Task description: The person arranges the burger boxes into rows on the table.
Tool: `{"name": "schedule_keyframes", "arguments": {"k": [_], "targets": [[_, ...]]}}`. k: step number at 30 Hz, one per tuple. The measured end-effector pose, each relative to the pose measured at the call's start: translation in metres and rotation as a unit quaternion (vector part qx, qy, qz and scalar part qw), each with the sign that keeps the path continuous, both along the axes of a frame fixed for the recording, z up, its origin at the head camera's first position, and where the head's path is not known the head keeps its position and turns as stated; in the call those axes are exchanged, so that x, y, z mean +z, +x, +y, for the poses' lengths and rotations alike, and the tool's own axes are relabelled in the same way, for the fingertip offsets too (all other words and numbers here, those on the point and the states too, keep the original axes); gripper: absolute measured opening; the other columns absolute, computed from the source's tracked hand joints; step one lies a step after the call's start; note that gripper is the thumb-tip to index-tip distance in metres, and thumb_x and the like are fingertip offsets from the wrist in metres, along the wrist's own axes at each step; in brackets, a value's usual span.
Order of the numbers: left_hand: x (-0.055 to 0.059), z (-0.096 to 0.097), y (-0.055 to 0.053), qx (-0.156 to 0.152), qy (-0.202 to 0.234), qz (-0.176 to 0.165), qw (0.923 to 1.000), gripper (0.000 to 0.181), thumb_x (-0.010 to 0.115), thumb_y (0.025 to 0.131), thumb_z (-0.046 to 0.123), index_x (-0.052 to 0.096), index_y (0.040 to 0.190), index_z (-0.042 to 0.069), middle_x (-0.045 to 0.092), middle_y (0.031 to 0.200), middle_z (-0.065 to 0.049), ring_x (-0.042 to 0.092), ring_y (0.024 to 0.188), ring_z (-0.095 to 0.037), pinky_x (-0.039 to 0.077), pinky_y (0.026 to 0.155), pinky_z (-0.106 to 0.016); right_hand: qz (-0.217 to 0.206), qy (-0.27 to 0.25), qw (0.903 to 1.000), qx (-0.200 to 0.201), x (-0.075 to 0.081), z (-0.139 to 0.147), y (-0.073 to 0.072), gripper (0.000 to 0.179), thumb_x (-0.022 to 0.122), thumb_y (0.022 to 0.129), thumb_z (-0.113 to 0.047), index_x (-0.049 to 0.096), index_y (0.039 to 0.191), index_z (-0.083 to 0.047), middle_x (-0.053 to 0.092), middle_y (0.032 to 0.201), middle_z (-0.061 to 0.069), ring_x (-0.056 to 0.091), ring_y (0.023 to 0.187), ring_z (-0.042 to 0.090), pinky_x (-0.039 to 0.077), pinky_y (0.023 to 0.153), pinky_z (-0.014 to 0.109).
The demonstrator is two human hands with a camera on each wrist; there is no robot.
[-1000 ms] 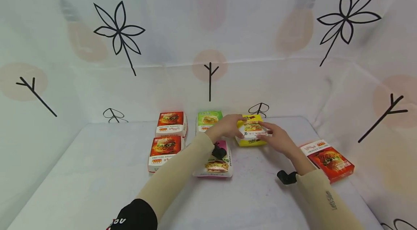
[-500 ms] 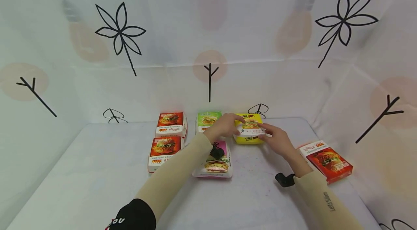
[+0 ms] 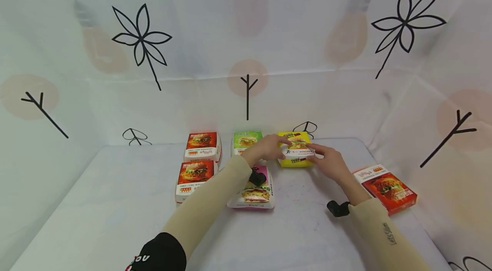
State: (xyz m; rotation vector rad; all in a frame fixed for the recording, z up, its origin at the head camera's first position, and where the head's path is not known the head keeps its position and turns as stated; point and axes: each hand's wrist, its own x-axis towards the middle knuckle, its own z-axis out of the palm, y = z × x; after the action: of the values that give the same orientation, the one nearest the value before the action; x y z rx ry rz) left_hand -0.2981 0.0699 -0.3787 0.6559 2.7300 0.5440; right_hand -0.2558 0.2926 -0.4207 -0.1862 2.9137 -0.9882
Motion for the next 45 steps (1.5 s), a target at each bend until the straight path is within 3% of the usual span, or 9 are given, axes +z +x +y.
{"name": "schedule_keyframes", "arguments": {"k": [4, 10, 12, 17, 19, 24, 32, 38, 45], "targets": [[-0.001, 0.001, 0.000, 0.002, -0.003, -0.003, 1.0000, 0.050, 0.074, 0.092, 0.024, 0.059, 0.139, 0.036, 0.050, 0.147, 0.005, 0.051, 0.117, -0.013, 0.046, 0.090, -0.028, 0.015, 0.014, 0.9998, -0.001, 0.014, 0.010, 0.008, 0.055, 0.061, 0.100, -0.027, 0.045, 0.148, -0.004, 0.045, 0.143, 0.033, 0.040, 0.128, 0.055, 0.040, 0.095, 0.068], [-0.001, 0.002, -0.001, 0.000, -0.006, -0.010, 0.9999, 0.051, 0.074, 0.092, 0.026, 0.059, 0.139, 0.037, 0.051, 0.147, 0.005, 0.050, 0.120, -0.014, 0.045, 0.094, -0.030, 0.030, 0.031, 0.9989, -0.016, 0.034, 0.039, 0.029, 0.059, 0.057, 0.101, -0.039, 0.044, 0.149, -0.005, 0.043, 0.144, 0.033, 0.041, 0.127, 0.056, 0.042, 0.090, 0.070], [0.000, 0.002, 0.000, -0.002, -0.008, -0.008, 0.9999, 0.051, 0.073, 0.092, 0.027, 0.058, 0.139, 0.037, 0.050, 0.147, 0.005, 0.049, 0.123, -0.014, 0.045, 0.097, -0.031, 0.049, 0.042, 0.9977, -0.021, 0.037, 0.050, 0.038, 0.059, 0.057, 0.101, -0.040, 0.047, 0.147, -0.004, 0.043, 0.143, 0.034, 0.047, 0.123, 0.055, 0.049, 0.081, 0.061], [0.001, 0.003, 0.003, 0.003, -0.007, -0.011, 0.9999, 0.051, 0.073, 0.092, 0.030, 0.058, 0.140, 0.038, 0.049, 0.148, 0.007, 0.046, 0.131, -0.015, 0.042, 0.104, -0.034, 0.071, 0.062, 0.9952, -0.024, 0.041, 0.084, 0.058, 0.056, 0.059, 0.100, -0.038, 0.050, 0.144, -0.003, 0.046, 0.138, 0.037, 0.057, 0.109, 0.056, 0.047, 0.062, 0.041], [0.001, 0.004, 0.003, 0.003, -0.009, -0.011, 0.9999, 0.051, 0.073, 0.092, 0.032, 0.057, 0.140, 0.038, 0.049, 0.148, 0.008, 0.046, 0.133, -0.015, 0.042, 0.105, -0.035, 0.061, 0.082, 0.9946, -0.016, 0.042, 0.098, 0.063, 0.057, 0.060, 0.100, -0.037, 0.049, 0.144, -0.002, 0.045, 0.137, 0.038, 0.055, 0.109, 0.058, 0.051, 0.069, 0.051], [0.000, 0.005, 0.002, -0.009, -0.015, -0.005, 0.9998, 0.054, 0.074, 0.091, 0.034, 0.056, 0.142, 0.037, 0.048, 0.149, 0.009, 0.043, 0.136, -0.016, 0.040, 0.106, -0.033, 0.048, 0.140, 0.9890, 0.000, 0.038, 0.126, 0.067, 0.055, 0.065, 0.097, -0.028, 0.051, 0.138, 0.005, 0.045, 0.133, 0.042, 0.051, 0.106, 0.058, 0.044, 0.080, 0.070], [0.002, 0.005, 0.004, -0.011, -0.017, -0.004, 0.9998, 0.055, 0.074, 0.090, 0.034, 0.055, 0.142, 0.037, 0.048, 0.149, 0.010, 0.043, 0.137, -0.016, 0.039, 0.108, -0.033, 0.001, 0.172, 0.9851, 0.003, 0.034, 0.137, 0.070, 0.059, 0.066, 0.095, -0.029, 0.050, 0.134, 0.012, 0.038, 0.134, 0.045, 0.036, 0.117, 0.063, 0.035, 0.089, 0.076], [0.003, 0.006, 0.004, -0.009, -0.020, -0.004, 0.9998, 0.055, 0.074, 0.090, 0.035, 0.055, 0.142, 0.037, 0.048, 0.148, 0.009, 0.044, 0.135, -0.016, 0.039, 0.107, -0.033, -0.028, 0.194, 0.9806, 0.005, 0.030, 0.140, 0.068, 0.063, 0.063, 0.097, -0.037, 0.050, 0.132, 0.013, 0.045, 0.123, 0.047, 0.046, 0.104, 0.059, 0.043, 0.079, 0.070], [0.002, 0.005, 0.002, -0.021, -0.023, 0.004, 0.9995, 0.056, 0.074, 0.091, 0.034, 0.054, 0.144, 0.035, 0.048, 0.149, 0.009, 0.043, 0.137, -0.015, 0.040, 0.106, -0.032, -0.066, 0.162, 0.9846, -0.012, 0.027, 0.133, 0.068, 0.072, 0.060, 0.097, -0.046, 0.046, 0.137, 0.012, 0.047, 0.118, 0.047, 0.049, 0.097, 0.053, 0.048, 0.069, 0.054]]}}
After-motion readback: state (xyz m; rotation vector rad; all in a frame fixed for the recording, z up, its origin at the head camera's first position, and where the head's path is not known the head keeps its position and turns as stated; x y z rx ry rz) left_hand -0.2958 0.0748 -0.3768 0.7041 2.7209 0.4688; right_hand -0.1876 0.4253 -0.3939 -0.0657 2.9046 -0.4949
